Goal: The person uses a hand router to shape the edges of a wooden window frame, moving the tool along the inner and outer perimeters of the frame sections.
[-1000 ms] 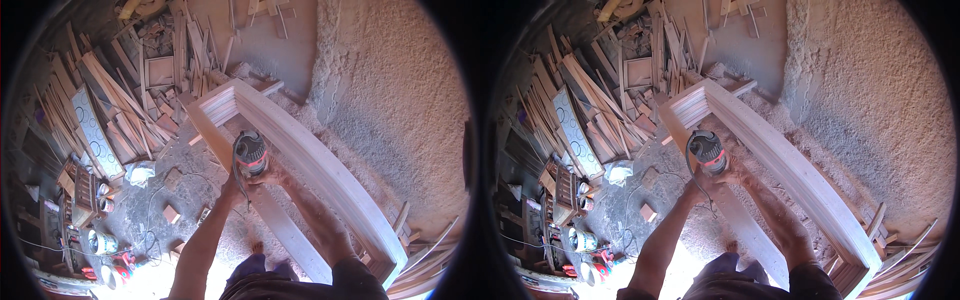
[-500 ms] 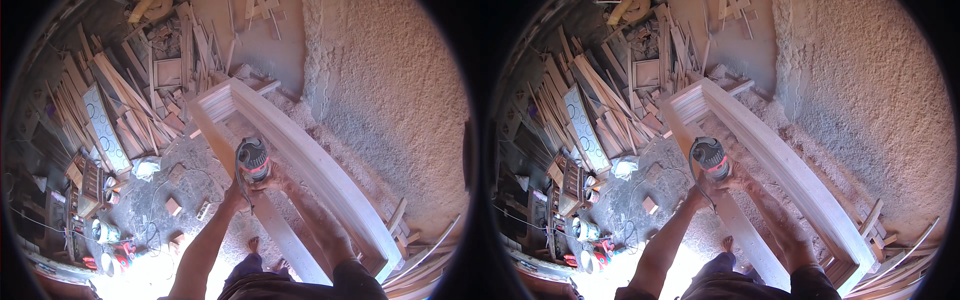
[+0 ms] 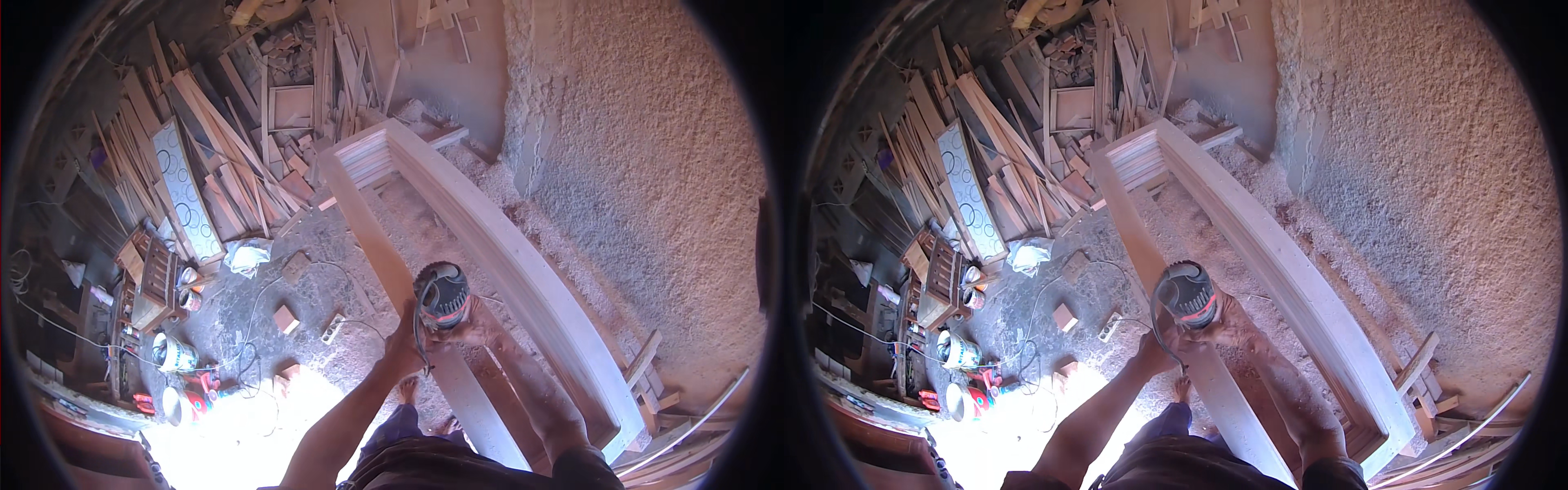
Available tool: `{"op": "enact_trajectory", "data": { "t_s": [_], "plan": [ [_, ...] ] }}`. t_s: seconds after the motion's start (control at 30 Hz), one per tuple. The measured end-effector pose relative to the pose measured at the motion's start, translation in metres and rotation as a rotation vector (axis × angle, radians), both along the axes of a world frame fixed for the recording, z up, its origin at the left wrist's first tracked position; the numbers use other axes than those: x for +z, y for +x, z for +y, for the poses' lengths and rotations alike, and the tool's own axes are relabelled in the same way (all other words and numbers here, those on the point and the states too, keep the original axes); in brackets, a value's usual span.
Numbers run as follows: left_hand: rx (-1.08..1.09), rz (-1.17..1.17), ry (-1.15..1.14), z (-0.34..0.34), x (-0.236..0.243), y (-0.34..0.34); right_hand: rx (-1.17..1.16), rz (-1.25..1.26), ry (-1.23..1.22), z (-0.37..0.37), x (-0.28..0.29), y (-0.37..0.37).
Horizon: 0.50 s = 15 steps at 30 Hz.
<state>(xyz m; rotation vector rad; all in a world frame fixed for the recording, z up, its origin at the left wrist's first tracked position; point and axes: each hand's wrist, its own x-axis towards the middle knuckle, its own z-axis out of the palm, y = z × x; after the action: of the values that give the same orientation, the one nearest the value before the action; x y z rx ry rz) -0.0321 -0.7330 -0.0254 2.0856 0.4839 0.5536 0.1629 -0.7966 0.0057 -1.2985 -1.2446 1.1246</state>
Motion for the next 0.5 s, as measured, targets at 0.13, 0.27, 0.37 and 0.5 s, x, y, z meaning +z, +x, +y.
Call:
{"op": "enact_trajectory", "data": {
  "t_s": [0.13,0.27,0.37,0.5],
  "plan": [
    [-0.012,0.053,-0.155,-0.031,-0.011,-0.012,0.001,-0.013,-0.029,-0.039,0.003,-0.004],
    [0.075,0.101,0.228,-0.060,0.022,-0.014,0.033,0.285,0.052,-0.065,0.010,-0.011],
    [0.090,0.121,0.207,-0.063,0.013,-0.016,0.006,0.354,0.049,-0.067,0.007,-0.015],
    [0.103,0.192,0.178,-0.059,0.015,-0.012,0.038,0.266,0.059,-0.063,0.000,-0.011]
  ]
}}
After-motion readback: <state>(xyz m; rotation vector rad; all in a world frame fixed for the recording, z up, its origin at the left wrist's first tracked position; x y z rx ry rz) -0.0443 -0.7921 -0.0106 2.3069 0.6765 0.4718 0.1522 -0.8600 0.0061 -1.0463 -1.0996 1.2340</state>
